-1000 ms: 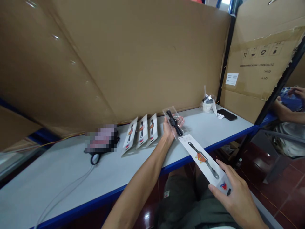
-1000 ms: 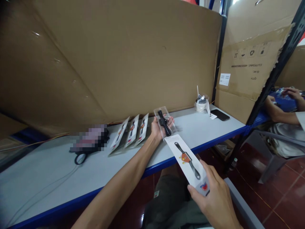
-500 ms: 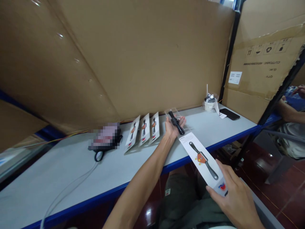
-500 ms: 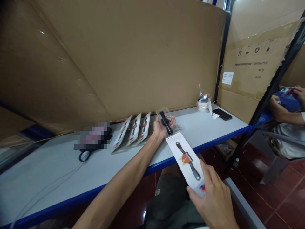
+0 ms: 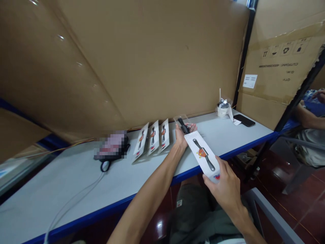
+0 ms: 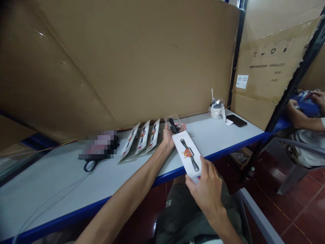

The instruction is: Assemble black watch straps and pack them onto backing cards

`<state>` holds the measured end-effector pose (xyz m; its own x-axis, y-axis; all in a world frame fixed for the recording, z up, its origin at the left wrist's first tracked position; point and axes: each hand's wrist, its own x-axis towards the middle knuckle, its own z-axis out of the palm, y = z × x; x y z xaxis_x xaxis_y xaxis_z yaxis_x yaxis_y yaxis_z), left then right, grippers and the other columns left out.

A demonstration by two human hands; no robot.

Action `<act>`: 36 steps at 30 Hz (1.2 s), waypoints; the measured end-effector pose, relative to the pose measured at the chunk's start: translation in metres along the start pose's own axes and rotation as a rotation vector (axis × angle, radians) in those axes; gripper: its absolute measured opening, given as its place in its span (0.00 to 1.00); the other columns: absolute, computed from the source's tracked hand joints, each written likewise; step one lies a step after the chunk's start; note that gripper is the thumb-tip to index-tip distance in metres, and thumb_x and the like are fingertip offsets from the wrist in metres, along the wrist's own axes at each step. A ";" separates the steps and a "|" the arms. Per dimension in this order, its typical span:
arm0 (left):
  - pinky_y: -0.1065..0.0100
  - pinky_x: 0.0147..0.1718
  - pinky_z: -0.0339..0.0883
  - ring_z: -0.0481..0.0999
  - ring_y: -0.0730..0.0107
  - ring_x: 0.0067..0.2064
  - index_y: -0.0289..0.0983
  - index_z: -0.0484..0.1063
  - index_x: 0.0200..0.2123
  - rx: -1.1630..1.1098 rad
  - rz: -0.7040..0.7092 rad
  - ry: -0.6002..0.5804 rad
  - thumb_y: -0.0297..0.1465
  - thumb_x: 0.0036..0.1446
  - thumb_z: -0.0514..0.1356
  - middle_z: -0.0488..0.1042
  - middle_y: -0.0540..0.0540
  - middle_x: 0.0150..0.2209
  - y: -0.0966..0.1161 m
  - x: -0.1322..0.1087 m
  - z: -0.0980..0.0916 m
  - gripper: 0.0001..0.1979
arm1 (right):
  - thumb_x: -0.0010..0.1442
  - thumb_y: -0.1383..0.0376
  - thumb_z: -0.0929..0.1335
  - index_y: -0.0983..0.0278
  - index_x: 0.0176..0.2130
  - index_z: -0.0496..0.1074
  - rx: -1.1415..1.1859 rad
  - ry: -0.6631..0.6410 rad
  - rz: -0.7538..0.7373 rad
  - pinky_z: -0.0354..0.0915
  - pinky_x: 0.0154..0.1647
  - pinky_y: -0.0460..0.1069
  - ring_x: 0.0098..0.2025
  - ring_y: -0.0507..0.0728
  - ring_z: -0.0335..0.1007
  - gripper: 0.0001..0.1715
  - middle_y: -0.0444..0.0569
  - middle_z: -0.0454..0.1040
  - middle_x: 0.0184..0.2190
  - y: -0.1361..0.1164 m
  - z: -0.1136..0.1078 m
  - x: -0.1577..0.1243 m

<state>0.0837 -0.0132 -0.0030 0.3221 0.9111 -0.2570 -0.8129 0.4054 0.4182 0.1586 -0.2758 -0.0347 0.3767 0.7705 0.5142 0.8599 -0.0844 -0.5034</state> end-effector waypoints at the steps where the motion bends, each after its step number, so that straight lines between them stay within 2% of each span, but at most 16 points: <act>1: 0.48 0.45 0.78 0.82 0.52 0.43 0.36 0.71 0.31 -0.001 -0.003 -0.002 0.53 0.69 0.44 0.78 0.35 0.35 -0.001 -0.001 0.000 0.30 | 0.58 0.60 0.71 0.64 0.61 0.65 -0.005 -0.004 0.004 0.74 0.50 0.57 0.53 0.65 0.76 0.34 0.58 0.76 0.53 -0.002 0.003 0.006; 4: 0.48 0.45 0.77 0.82 0.49 0.43 0.35 0.73 0.33 0.001 -0.019 -0.032 0.55 0.67 0.45 0.80 0.34 0.35 -0.005 -0.003 0.002 0.31 | 0.58 0.59 0.71 0.65 0.62 0.65 -0.041 -0.019 0.022 0.73 0.47 0.57 0.52 0.66 0.76 0.35 0.59 0.76 0.52 -0.010 0.010 0.026; 7: 0.49 0.45 0.78 0.82 0.48 0.43 0.31 0.76 0.38 0.051 -0.032 -0.077 0.56 0.67 0.45 0.81 0.32 0.36 -0.010 -0.006 0.002 0.34 | 0.58 0.60 0.72 0.65 0.62 0.65 -0.065 -0.050 0.030 0.72 0.45 0.55 0.51 0.65 0.75 0.36 0.59 0.77 0.51 -0.019 0.019 0.049; 10: 0.50 0.43 0.78 0.83 0.48 0.42 0.28 0.77 0.45 0.117 -0.037 -0.105 0.55 0.67 0.44 0.81 0.31 0.36 -0.011 -0.008 0.000 0.37 | 0.58 0.60 0.72 0.65 0.62 0.66 -0.060 -0.074 0.043 0.71 0.47 0.55 0.51 0.65 0.75 0.35 0.58 0.77 0.50 -0.028 0.026 0.069; 13: 0.51 0.42 0.78 0.83 0.49 0.41 0.29 0.76 0.49 0.126 -0.027 -0.090 0.55 0.68 0.42 0.81 0.33 0.36 -0.008 -0.006 -0.002 0.37 | 0.62 0.57 0.71 0.65 0.63 0.66 -0.014 -0.064 0.016 0.71 0.50 0.56 0.53 0.65 0.74 0.33 0.60 0.76 0.52 -0.030 0.030 0.075; 15: 0.51 0.42 0.78 0.83 0.50 0.41 0.29 0.75 0.52 0.095 -0.016 -0.074 0.54 0.68 0.41 0.81 0.33 0.37 -0.006 -0.004 -0.003 0.37 | 0.66 0.54 0.68 0.66 0.64 0.64 0.051 -0.002 -0.050 0.69 0.55 0.59 0.58 0.67 0.70 0.33 0.63 0.73 0.57 -0.025 0.031 0.073; 18: 0.51 0.41 0.78 0.83 0.48 0.42 0.28 0.73 0.54 0.042 -0.025 -0.038 0.53 0.69 0.39 0.81 0.31 0.38 -0.005 -0.002 -0.004 0.38 | 0.70 0.54 0.62 0.65 0.64 0.65 0.179 0.190 -0.115 0.65 0.62 0.64 0.64 0.67 0.64 0.29 0.64 0.69 0.62 -0.012 0.033 0.070; 21: 0.49 0.41 0.78 0.83 0.46 0.42 0.27 0.73 0.54 0.031 -0.050 -0.021 0.53 0.69 0.39 0.81 0.30 0.39 -0.007 -0.001 -0.004 0.38 | 0.72 0.58 0.58 0.63 0.60 0.69 0.277 0.352 -0.129 0.64 0.62 0.65 0.63 0.65 0.66 0.24 0.62 0.72 0.59 -0.002 0.037 0.072; 24: 0.48 0.42 0.78 0.82 0.44 0.43 0.27 0.74 0.53 0.041 -0.057 -0.041 0.53 0.68 0.41 0.81 0.29 0.40 -0.010 -0.002 -0.003 0.37 | 0.73 0.61 0.55 0.62 0.56 0.71 0.317 0.411 -0.138 0.65 0.60 0.65 0.61 0.64 0.68 0.23 0.60 0.74 0.54 0.002 0.042 0.080; 30: 0.48 0.46 0.76 0.82 0.46 0.43 0.29 0.75 0.51 0.052 -0.044 -0.031 0.53 0.68 0.41 0.81 0.32 0.37 -0.009 -0.002 -0.003 0.36 | 0.72 0.64 0.55 0.63 0.52 0.71 0.363 0.400 -0.204 0.64 0.59 0.61 0.57 0.62 0.68 0.21 0.58 0.74 0.51 -0.001 0.055 0.103; 36: 0.46 0.45 0.76 0.82 0.43 0.44 0.30 0.76 0.47 0.044 -0.069 -0.038 0.53 0.68 0.42 0.81 0.32 0.38 -0.013 -0.002 -0.002 0.35 | 0.72 0.64 0.55 0.65 0.51 0.72 0.283 0.226 -0.237 0.64 0.57 0.56 0.53 0.62 0.68 0.21 0.58 0.75 0.48 -0.016 0.063 0.133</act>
<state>0.0923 -0.0206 -0.0091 0.3960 0.8826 -0.2536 -0.7661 0.4697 0.4386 0.1731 -0.1322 -0.0023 0.2727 0.5875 0.7619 0.8155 0.2791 -0.5070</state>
